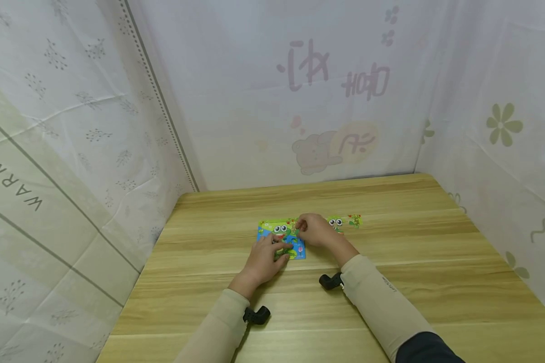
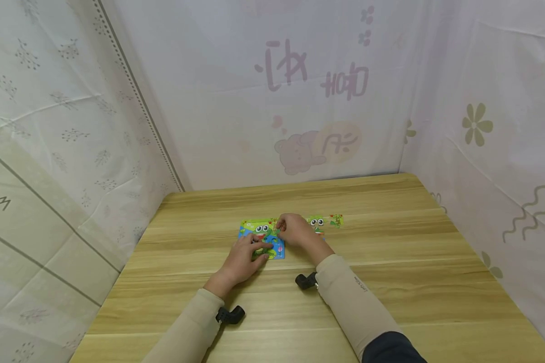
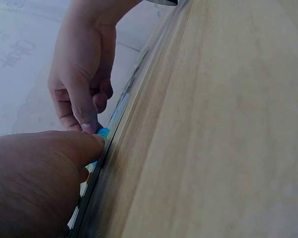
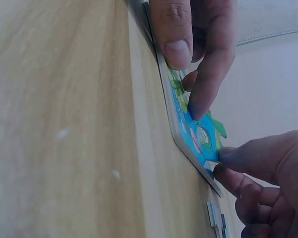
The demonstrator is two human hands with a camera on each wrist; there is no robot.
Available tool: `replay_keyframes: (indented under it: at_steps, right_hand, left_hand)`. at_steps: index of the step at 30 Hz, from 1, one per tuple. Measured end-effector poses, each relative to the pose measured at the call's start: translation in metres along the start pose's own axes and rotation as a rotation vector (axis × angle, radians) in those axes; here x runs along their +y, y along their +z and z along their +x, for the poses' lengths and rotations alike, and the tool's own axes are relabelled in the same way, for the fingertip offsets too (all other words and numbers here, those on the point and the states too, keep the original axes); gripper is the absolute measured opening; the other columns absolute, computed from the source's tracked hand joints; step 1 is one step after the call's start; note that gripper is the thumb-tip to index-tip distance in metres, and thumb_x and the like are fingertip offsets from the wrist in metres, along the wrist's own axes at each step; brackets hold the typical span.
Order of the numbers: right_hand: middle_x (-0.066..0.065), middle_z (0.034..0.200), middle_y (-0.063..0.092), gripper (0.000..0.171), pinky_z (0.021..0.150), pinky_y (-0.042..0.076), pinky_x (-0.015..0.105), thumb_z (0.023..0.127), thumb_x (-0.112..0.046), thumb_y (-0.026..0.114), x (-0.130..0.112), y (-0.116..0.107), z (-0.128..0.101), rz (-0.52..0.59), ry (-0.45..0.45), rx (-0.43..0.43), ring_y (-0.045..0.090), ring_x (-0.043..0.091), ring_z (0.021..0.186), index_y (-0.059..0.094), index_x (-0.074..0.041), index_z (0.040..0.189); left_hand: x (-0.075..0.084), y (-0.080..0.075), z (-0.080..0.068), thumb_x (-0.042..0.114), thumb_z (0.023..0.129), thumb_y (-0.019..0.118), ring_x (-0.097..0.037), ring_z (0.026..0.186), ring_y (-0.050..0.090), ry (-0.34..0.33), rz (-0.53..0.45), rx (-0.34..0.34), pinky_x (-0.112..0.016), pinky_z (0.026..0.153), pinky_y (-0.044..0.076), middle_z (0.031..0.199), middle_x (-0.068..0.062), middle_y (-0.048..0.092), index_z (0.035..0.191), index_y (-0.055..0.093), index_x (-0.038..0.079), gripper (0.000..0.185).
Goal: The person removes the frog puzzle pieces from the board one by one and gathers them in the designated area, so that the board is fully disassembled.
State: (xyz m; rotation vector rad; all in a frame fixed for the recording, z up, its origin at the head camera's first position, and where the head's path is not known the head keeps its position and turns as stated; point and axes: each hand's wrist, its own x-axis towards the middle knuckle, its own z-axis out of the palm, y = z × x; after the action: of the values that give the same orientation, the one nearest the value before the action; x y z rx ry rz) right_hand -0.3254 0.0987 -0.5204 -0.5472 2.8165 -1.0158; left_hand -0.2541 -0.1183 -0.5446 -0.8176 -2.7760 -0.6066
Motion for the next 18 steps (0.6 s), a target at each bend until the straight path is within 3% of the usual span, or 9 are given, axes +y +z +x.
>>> replay_keyframes:
  at_steps: [11,18]
  right_hand:
    - [-0.003,0.086,0.062,0.004,0.062,0.05,0.032,0.091,-0.021,0.068,-0.0013,-0.0014,0.0061,0.068,0.09,-0.005,0.058,0.016,0.077,0.071,-0.018,0.09]
    - [-0.002,0.086,0.062,0.005,0.058,0.051,0.031,0.091,-0.019,0.067,-0.0021,-0.0022,0.0075,0.079,0.099,-0.022,0.058,0.017,0.076,0.071,-0.02,0.087]
  left_hand:
    - [0.0005,-0.0011,0.0007,0.036,0.092,0.066,-0.017,0.095,0.046,0.019,0.019,0.011,-0.036,0.081,0.04,0.115,0.003,0.051,0.121,0.068,0.031,0.029]
    - [0.0003,0.0004,0.0009,0.036,0.092,0.066,-0.017,0.092,0.045,0.028,0.03,0.015,-0.035,0.079,0.04,0.112,0.003,0.051,0.123,0.067,0.031,0.03]
